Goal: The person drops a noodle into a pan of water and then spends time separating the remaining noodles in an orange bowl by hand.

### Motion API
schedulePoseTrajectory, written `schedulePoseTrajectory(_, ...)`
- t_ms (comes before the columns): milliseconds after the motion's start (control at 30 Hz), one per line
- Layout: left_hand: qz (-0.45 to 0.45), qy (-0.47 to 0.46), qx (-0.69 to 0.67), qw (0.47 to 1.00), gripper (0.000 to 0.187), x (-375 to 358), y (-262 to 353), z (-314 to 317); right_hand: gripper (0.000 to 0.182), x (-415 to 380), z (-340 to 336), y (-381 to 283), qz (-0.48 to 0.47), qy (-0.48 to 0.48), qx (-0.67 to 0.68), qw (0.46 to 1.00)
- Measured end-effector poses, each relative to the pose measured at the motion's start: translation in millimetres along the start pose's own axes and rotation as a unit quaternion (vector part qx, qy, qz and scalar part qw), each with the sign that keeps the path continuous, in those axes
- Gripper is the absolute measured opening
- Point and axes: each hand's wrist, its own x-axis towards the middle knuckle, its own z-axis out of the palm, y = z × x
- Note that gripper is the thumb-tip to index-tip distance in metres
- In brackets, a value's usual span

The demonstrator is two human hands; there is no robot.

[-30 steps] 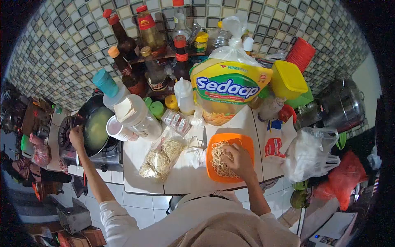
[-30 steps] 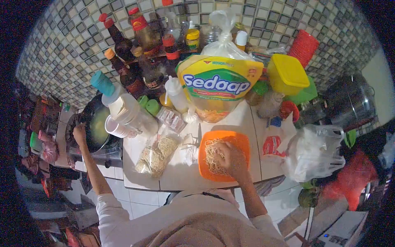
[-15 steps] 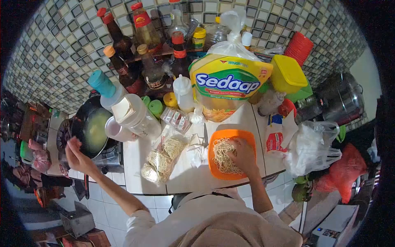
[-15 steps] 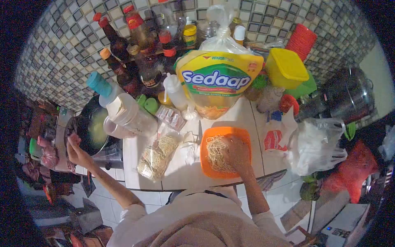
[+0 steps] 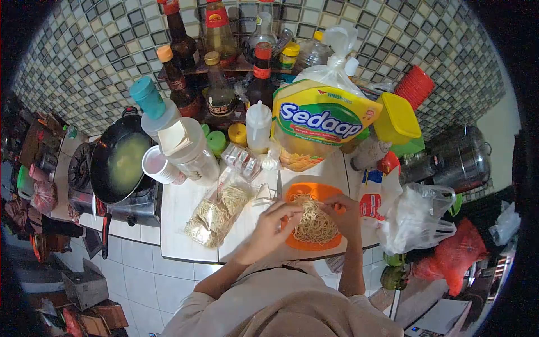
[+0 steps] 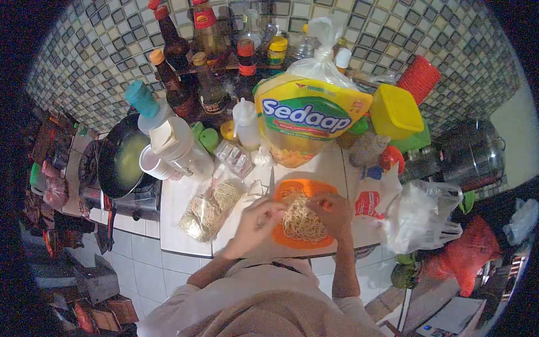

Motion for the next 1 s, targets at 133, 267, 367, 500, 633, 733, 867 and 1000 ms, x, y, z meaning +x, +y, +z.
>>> schedulePoseTrajectory(133, 0.025, 0.034, 0.004, 0.999, 0.023, 11, -1, 22, 0.014, -4, -2, 15, 0.014, 0.025, 0.074, 0.997)
schedulePoseTrajectory(267, -0.029, -0.116, -0.042, 0.992, 0.023, 12, -8, 22, 0.011, -9, -6, -3, -0.005, 0.057, 0.168, 0.984)
schedulePoseTrajectory(367, -0.035, -0.229, -0.042, 0.972, 0.025, 12, -9, 21, 0.008, -11, -12, -12, 0.004, 0.074, 0.229, 0.971)
schedulePoseTrajectory(500, 0.022, -0.053, -0.069, 0.996, 0.023, 15, 1, 38, 0.006, -16, -16, -12, -0.006, 0.045, 0.201, 0.979)
schedulePoseTrajectory(633, 0.067, 0.066, -0.016, 0.995, 0.021, 20, 17, 37, 0.006, -20, -14, -22, -0.01, 0.006, 0.205, 0.979)
schedulePoseTrajectory(733, 0.029, -0.176, -0.001, 0.984, 0.021, 15, -5, 25, 0.006, -19, -14, -22, -0.04, 0.027, 0.202, 0.978)
schedulePoseTrajectory(867, -0.12, -0.219, -0.188, 0.95, 0.021, 8, -10, 19, 0.007, -15, -19, -15, -0.022, 0.117, 0.271, 0.955)
schedulePoseTrajectory(1000, -0.144, -0.226, -0.231, 0.935, 0.022, 9, -12, 5, 0.007, -12, -28, -6, -0.049, 0.182, 0.28, 0.941)
